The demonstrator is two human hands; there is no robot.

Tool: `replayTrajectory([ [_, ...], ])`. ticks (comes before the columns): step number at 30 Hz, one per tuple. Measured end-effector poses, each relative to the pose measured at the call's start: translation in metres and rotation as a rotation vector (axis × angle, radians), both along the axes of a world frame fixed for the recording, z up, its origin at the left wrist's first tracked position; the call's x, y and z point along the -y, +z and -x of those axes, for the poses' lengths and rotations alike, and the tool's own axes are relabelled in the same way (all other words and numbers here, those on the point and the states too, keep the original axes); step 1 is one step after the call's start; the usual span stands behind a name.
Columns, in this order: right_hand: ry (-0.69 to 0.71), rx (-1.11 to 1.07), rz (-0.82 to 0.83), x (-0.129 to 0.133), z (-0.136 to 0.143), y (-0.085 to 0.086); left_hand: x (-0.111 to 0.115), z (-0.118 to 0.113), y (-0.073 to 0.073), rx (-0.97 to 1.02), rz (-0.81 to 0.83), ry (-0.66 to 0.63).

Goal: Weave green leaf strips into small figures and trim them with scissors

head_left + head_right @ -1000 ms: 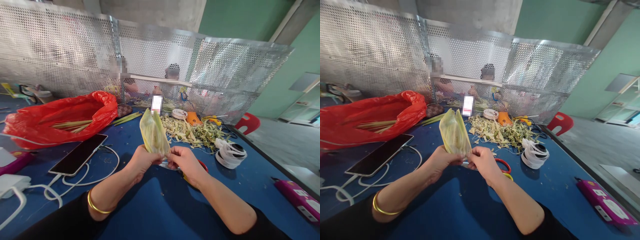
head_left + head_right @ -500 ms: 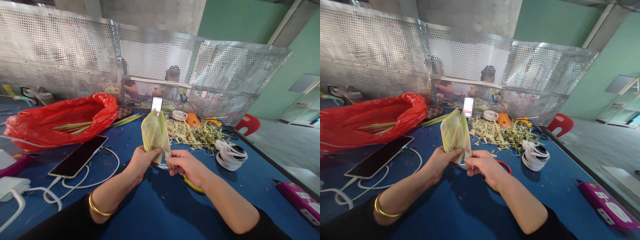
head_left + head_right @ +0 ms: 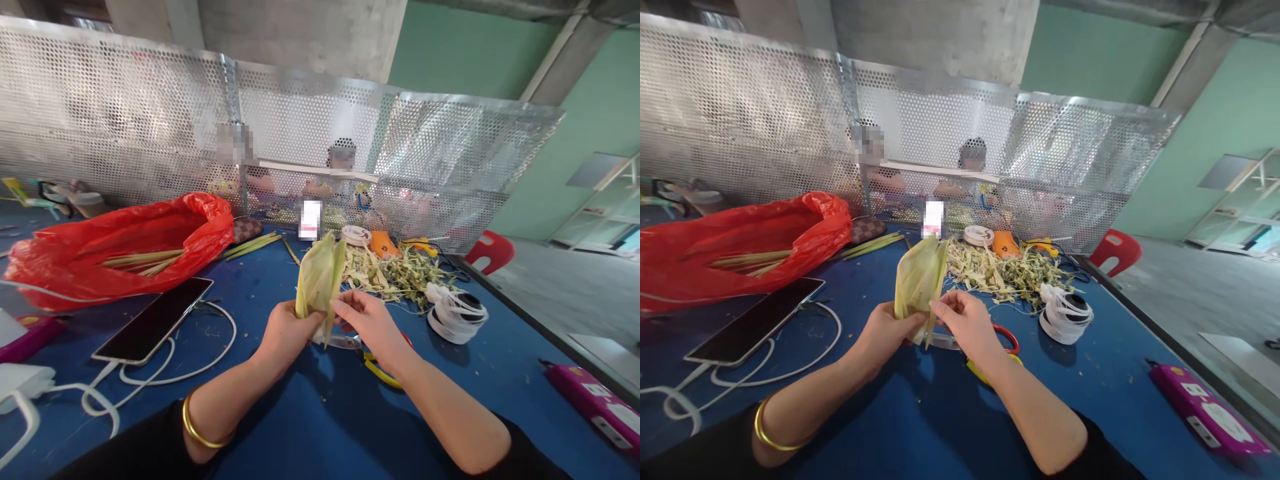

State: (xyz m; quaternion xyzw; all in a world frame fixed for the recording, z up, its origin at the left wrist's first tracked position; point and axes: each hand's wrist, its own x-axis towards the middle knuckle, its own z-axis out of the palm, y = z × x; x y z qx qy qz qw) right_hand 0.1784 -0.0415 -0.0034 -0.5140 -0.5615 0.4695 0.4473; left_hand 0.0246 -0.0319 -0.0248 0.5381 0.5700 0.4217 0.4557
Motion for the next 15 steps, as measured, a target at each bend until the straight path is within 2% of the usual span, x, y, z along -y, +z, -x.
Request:
replayTrajectory([
  [4, -0.025, 0.091, -0.099, -0.004, -0.001, -0.010, 0.001, 0.001, -0.003, -0.011, -0.049, -0.034],
  [9, 0.028, 0.182, -0.099, -0.003, -0.001, -0.009, 0.003, 0.000, 0.008, 0.140, -0.016, -0.060],
  [12, 0.054, 0.114, -0.025, 0.003, 0.003, -0.002, 0.002, 0.001, 0.011, 0.112, -0.050, 0.013],
  [15, 0.134, -0.088, 0.112, 0.011, 0.005, 0.006, -0.001, 0.004, 0.009, 0.072, -0.088, 0.053],
])
